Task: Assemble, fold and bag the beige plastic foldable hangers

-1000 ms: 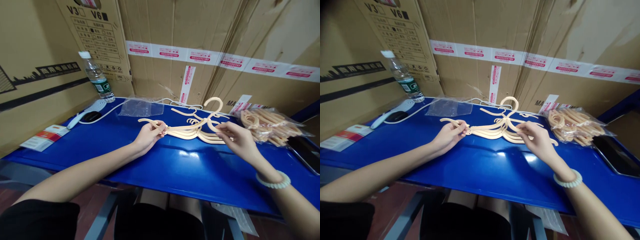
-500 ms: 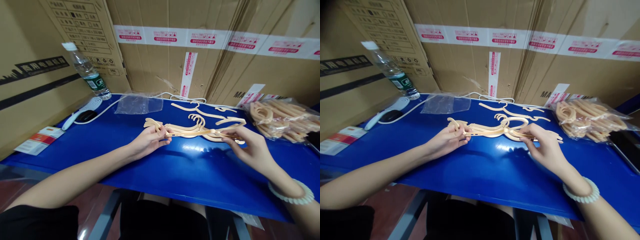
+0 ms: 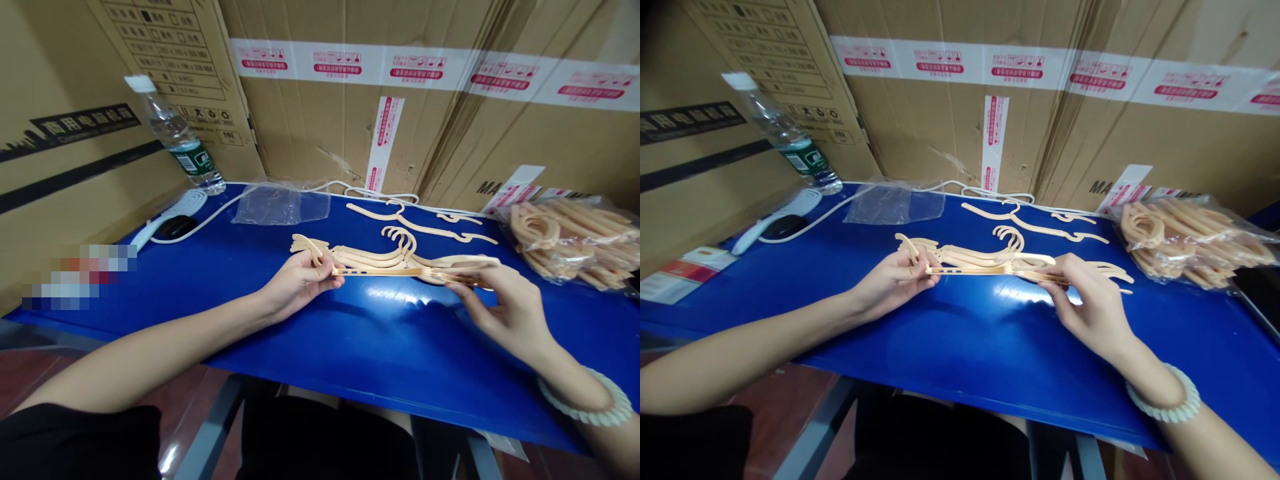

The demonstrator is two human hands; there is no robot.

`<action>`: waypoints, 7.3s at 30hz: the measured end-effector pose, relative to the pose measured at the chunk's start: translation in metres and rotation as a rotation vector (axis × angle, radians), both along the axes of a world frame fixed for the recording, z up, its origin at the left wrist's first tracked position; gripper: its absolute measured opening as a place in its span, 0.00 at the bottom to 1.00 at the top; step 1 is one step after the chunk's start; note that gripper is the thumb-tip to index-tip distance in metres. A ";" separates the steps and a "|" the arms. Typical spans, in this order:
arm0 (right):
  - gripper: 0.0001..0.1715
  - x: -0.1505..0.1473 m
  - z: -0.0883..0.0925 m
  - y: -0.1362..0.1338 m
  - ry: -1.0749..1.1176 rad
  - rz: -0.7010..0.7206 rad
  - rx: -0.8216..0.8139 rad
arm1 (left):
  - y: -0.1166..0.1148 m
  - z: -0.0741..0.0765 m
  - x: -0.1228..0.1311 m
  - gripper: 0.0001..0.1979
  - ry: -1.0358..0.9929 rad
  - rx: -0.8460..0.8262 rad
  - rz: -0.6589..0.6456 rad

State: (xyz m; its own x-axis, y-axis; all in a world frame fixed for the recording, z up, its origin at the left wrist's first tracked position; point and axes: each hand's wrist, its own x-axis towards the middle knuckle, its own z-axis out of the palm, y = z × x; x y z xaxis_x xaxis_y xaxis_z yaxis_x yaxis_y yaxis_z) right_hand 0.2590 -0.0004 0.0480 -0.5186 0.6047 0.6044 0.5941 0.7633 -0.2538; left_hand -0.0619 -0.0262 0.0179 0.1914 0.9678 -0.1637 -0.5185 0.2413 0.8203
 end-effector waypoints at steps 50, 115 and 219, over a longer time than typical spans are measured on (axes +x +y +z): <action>0.06 -0.008 -0.002 -0.008 0.164 -0.139 -0.184 | -0.003 -0.003 0.005 0.18 0.144 0.154 0.200; 0.23 0.018 0.001 0.022 0.019 -0.132 -0.158 | -0.026 -0.012 0.006 0.17 1.347 1.154 -0.373; 0.12 0.007 0.036 0.130 -0.165 -0.425 -0.114 | -0.017 -0.007 0.034 0.09 1.012 1.249 -0.332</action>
